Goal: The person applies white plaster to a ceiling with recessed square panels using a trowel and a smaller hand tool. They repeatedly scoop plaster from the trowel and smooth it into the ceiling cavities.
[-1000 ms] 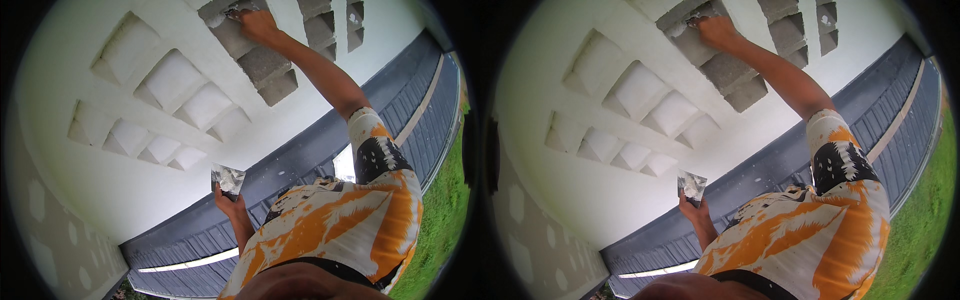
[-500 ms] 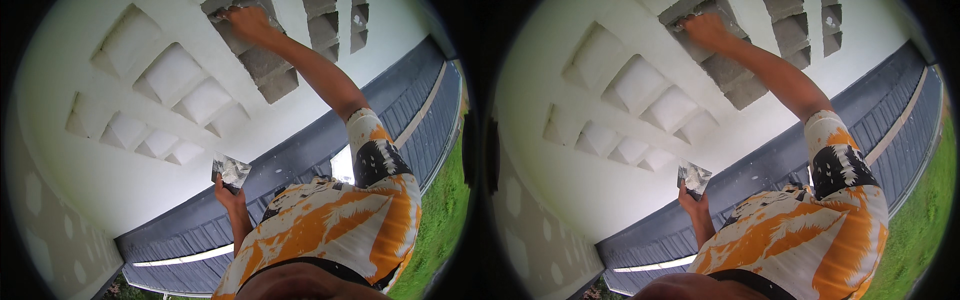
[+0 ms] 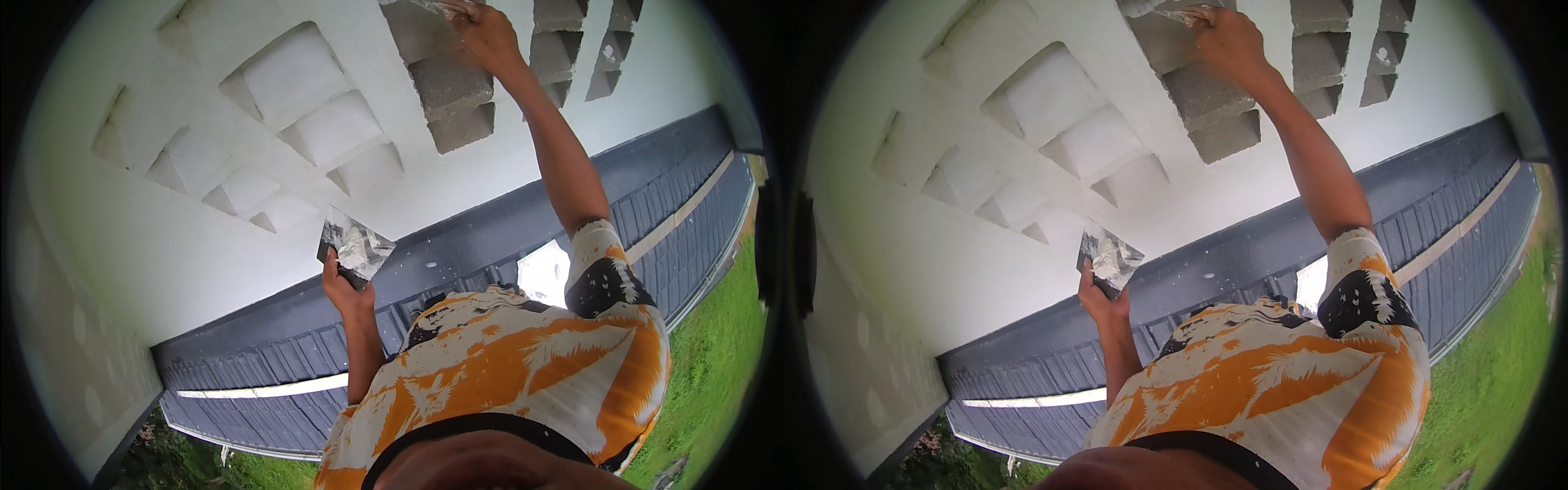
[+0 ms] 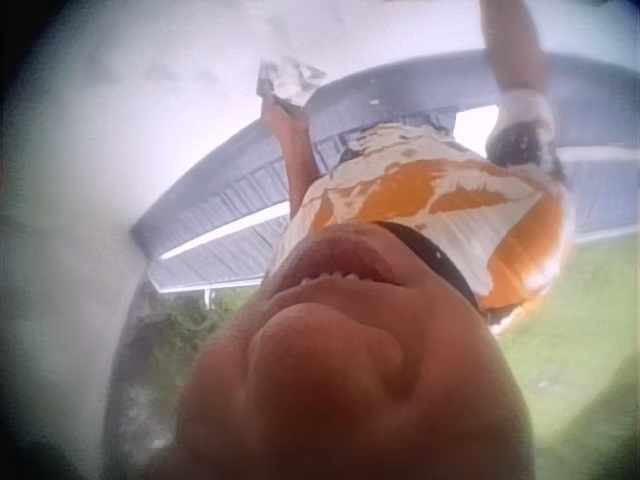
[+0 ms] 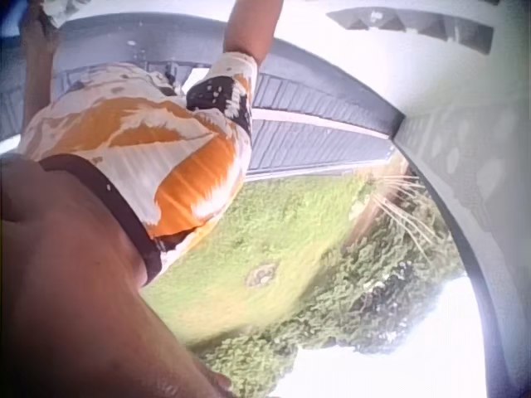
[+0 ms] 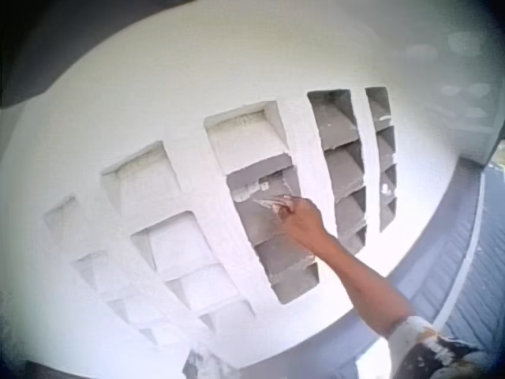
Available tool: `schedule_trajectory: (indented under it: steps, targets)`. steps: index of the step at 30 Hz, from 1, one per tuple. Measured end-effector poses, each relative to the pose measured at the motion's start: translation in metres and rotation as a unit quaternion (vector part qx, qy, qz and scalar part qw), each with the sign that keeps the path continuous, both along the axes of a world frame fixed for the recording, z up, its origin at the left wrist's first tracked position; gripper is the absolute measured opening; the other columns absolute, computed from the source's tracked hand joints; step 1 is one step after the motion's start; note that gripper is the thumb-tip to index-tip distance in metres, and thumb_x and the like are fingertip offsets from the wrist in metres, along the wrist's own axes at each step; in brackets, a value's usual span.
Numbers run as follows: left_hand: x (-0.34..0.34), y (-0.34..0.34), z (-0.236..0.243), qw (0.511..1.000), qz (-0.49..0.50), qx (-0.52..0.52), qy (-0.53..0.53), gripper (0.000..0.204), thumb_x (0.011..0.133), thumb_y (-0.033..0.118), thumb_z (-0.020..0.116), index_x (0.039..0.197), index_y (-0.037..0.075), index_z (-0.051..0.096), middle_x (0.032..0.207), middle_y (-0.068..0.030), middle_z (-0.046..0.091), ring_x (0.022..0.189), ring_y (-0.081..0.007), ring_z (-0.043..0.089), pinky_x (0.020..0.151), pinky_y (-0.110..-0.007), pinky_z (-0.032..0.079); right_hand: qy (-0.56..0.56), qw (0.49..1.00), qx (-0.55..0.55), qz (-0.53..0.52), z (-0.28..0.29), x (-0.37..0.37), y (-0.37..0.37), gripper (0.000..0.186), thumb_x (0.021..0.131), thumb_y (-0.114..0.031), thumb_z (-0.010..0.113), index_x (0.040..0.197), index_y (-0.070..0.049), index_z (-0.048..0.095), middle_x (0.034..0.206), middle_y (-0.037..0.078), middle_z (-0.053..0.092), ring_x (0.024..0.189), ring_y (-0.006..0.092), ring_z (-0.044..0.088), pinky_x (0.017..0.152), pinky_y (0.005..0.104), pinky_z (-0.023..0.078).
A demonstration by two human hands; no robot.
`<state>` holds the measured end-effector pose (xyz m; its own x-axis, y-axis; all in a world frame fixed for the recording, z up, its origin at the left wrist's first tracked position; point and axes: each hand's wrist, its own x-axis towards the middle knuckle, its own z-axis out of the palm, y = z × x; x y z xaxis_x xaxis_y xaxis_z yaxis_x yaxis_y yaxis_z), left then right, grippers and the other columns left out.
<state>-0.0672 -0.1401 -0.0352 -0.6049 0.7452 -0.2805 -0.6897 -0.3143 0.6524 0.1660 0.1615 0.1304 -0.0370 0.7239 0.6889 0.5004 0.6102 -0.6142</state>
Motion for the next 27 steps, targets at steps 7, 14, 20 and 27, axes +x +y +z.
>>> schedule_trajectory:
  steps: [7,14,20,27]
  targets:
    - [0.005,0.026,0.054,0.990,-0.023,0.081,0.111,0.026,0.094,0.013,0.054,0.115,-0.003,0.056,0.106,-0.0117,0.065,0.094,-0.0236,0.066,0.082,-0.037,0.054,-0.066,0.909,0.016,0.410,-0.057,0.006,-0.145,0.029,0.085,0.000,0.064,0.112,-0.010,0.070,0.077,0.003,0.063,0.060,0.0132,0.054,0.049,0.0275,0.042]
    - [0.009,0.042,0.068,0.981,-0.068,0.051,0.172,0.024,0.091,0.011,0.057,0.109,-0.005,0.058,0.100,-0.0125,0.065,0.086,-0.0216,0.066,0.077,-0.034,0.054,-0.329,0.876,0.101,0.339,-0.035,0.001,-0.172,0.032,0.074,0.001,0.064,0.100,-0.016,0.072,0.080,0.002,0.065,0.071,0.0223,0.064,0.057,0.0352,0.048]
    - [0.005,0.044,0.069,0.983,-0.047,0.028,0.177,0.020,0.091,0.009,0.056,0.105,-0.005,0.059,0.096,-0.0107,0.065,0.083,-0.0196,0.065,0.074,-0.033,0.054,-0.279,0.877,0.105,0.376,-0.029,0.003,-0.165,0.034,0.073,0.002,0.063,0.100,-0.017,0.072,0.080,0.000,0.063,0.069,0.0229,0.064,0.057,0.0357,0.048]
    - [0.014,0.047,0.068,0.976,-0.011,0.009,0.218,0.021,0.092,0.011,0.056,0.104,-0.005,0.061,0.093,-0.0099,0.065,0.080,-0.0175,0.064,0.069,-0.030,0.052,-0.348,0.850,0.066,0.391,-0.036,-0.009,-0.172,0.031,0.076,0.002,0.064,0.101,-0.014,0.072,0.081,0.004,0.066,0.070,0.0250,0.065,0.062,0.0378,0.049]
